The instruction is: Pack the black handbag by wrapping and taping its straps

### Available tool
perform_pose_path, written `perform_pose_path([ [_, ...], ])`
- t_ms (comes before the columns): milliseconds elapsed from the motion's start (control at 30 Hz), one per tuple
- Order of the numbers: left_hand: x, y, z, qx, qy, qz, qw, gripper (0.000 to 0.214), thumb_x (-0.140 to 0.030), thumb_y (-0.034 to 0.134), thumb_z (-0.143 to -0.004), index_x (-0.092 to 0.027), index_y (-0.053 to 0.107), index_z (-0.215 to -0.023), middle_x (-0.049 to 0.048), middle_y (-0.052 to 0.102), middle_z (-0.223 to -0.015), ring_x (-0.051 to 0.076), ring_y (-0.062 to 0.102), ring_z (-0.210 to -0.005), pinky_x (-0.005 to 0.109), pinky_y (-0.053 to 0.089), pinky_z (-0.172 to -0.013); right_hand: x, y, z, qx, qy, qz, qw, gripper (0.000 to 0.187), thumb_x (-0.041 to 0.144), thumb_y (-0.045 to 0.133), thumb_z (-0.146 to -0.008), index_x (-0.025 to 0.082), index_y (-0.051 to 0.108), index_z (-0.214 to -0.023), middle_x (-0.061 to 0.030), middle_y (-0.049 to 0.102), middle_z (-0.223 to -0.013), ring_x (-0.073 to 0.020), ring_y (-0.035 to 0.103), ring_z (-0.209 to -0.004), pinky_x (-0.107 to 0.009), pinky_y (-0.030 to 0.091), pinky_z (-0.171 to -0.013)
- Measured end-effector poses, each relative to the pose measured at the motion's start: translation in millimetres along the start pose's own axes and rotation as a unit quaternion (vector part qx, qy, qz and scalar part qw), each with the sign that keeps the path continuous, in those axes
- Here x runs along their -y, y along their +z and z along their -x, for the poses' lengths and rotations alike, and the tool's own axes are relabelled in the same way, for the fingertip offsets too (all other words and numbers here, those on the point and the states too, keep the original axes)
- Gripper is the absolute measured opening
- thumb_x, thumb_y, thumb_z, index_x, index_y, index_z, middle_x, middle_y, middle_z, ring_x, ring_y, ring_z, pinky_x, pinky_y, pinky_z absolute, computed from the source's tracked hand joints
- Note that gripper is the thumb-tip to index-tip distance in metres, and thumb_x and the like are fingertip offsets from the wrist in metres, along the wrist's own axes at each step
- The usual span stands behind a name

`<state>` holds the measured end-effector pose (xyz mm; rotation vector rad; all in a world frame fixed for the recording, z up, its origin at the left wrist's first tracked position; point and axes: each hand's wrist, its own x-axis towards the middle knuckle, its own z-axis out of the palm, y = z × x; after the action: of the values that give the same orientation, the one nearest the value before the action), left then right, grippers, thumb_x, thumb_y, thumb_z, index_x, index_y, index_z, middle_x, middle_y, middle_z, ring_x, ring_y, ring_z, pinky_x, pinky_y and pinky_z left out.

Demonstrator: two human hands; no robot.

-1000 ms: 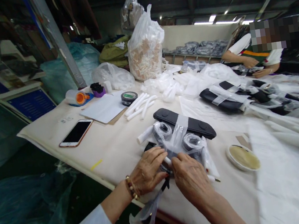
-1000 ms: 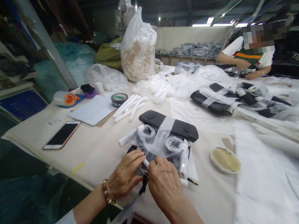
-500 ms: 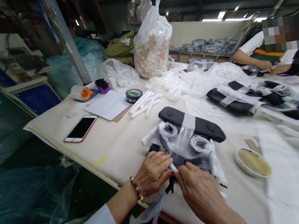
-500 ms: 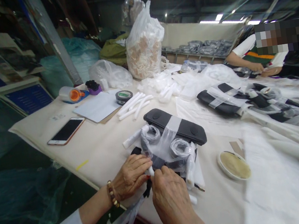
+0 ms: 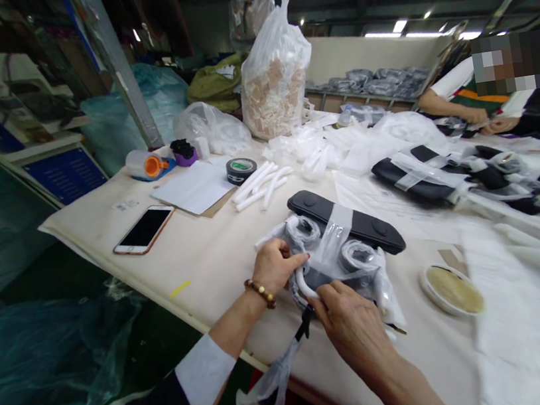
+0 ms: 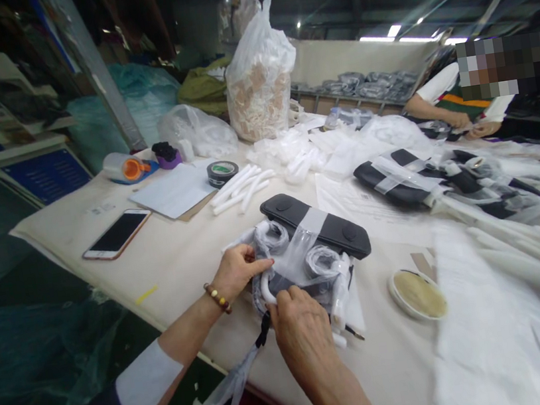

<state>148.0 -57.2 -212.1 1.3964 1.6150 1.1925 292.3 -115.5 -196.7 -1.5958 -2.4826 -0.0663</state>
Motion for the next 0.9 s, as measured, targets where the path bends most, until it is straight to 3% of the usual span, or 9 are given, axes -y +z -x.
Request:
perform_pose_path([
  [100,-1.7,3.7,-6.5,0.016,-0.024,0.042,0.999,0.031,-0.037,0.07,-0.051,-0.015,0.047,-0.048,-0.0069,0.039,-0.046,0.008,0.037,-0.047,0.02,0.027,-0.043,1.7,0.7,-4.5,0.019,0.008,0.01,1.0,0.018,0.027,0.05,-0.084,0.019,0.056,-0.069,-0.002,0.058,-0.068,-0.018,0.06,-0.066,-0.026,0.032,-0.054],
  [300,-2.5,12.1,-5.9,0.004,-0.018,0.07,0.997,0.036,-0.042,0.062,-0.055,-0.017,0.039,-0.045,-0.0087,0.031,-0.041,0.006,0.031,-0.042,0.02,0.02,-0.039,4.9,6.0,-11.9,0.011,0.015,-0.005,1.0,0.016,0.025,0.048,-0.084,0.018,0.057,-0.072,-0.0035,0.061,-0.072,-0.017,0.06,-0.067,-0.025,0.034,-0.055],
  [433,-2.5,13.1,-3.2,-0.001,-0.002,0.064,0.998,0.034,-0.039,0.062,-0.057,-0.017,0.038,-0.046,-0.0081,0.034,-0.043,0.006,0.032,-0.043,0.019,0.024,-0.04,5.4,10.9,-14.4,0.011,0.038,-0.008,0.999,0.017,0.024,0.045,-0.085,0.018,0.057,-0.075,-0.0042,0.061,-0.073,-0.0176,0.06,-0.067,-0.025,0.034,-0.055],
  [533,-1.3,8.1,9.6,-0.018,0.015,0.04,0.999,0.021,-0.033,0.061,-0.062,-0.016,0.05,-0.058,-0.0044,0.048,-0.053,0.01,0.044,-0.049,0.022,0.035,-0.047,5.2,11.7,-15.0,0.014,0.03,-0.021,0.999,0.019,0.025,0.044,-0.086,0.017,0.058,-0.075,-0.0046,0.061,-0.073,-0.0177,0.06,-0.07,-0.025,0.035,-0.057],
  [600,1.5,2.4,24.5,-0.069,0.103,-0.015,0.992,0.02,-0.03,0.056,-0.07,-0.014,0.056,-0.081,0.0027,0.058,-0.073,0.014,0.053,-0.064,0.027,0.043,-0.059,4.8,10.2,-15.2,0.018,0.019,-0.03,0.999,0.021,0.026,0.043,-0.087,0.017,0.058,-0.075,-0.0049,0.061,-0.073,-0.018,0.06,-0.071,-0.025,0.035,-0.057],
  [633,3.7,-0.5,32.5,-0.09,0.185,-0.053,0.977,0.023,-0.029,0.052,-0.076,-0.013,0.055,-0.092,0.0066,0.059,-0.085,0.017,0.055,-0.075,0.03,0.044,-0.068,4.6,9.1,-15.2,0.022,0.015,-0.035,0.999,0.021,0.024,0.043,-0.087,0.017,0.059,-0.075,-0.0051,0.061,-0.074,-0.0181,0.059,-0.072,-0.025,0.035,-0.058],
  [733,12.4,-5.4,51.0,-0.003,0.406,-0.134,0.904,0.031,-0.03,0.04,-0.087,-0.012,0.045,-0.111,0.0124,0.056,-0.105,0.02,0.05,-0.1,0.036,0.038,-0.086,3.3,7.2,-15.3,0.041,0.008,-0.066,0.997,0.017,0.015,0.044,-0.084,0.017,0.06,-0.08,-0.0052,0.062,-0.076,-0.0171,0.058,-0.073,-0.024,0.036,-0.06],
  [800,18.2,-4.7,54.9,0.063,0.446,-0.153,0.88,0.041,-0.039,0.031,-0.089,-0.011,0.039,-0.118,0.014,0.055,-0.108,0.022,0.048,-0.103,0.038,0.035,-0.09,2.0,9.1,-15.9,0.041,0.009,-0.094,0.995,0.018,0.012,0.043,-0.083,0.016,0.061,-0.084,-0.0055,0.062,-0.078,-0.0163,0.058,-0.074,-0.023,0.038,-0.063],
  [900,24.1,-1.2,50.1,0.116,0.427,-0.179,0.878,0.059,-0.054,0.02,-0.087,-0.011,0.03,-0.125,0.0146,0.054,-0.11,0.025,0.049,-0.103,0.043,0.03,-0.088,-0.5,14.5,-18.5,0.044,0.026,-0.15,0.987,0.019,0.014,0.042,-0.084,0.014,0.061,-0.086,-0.0079,0.064,-0.083,-0.0168,0.059,-0.077,-0.024,0.041,-0.068],
])
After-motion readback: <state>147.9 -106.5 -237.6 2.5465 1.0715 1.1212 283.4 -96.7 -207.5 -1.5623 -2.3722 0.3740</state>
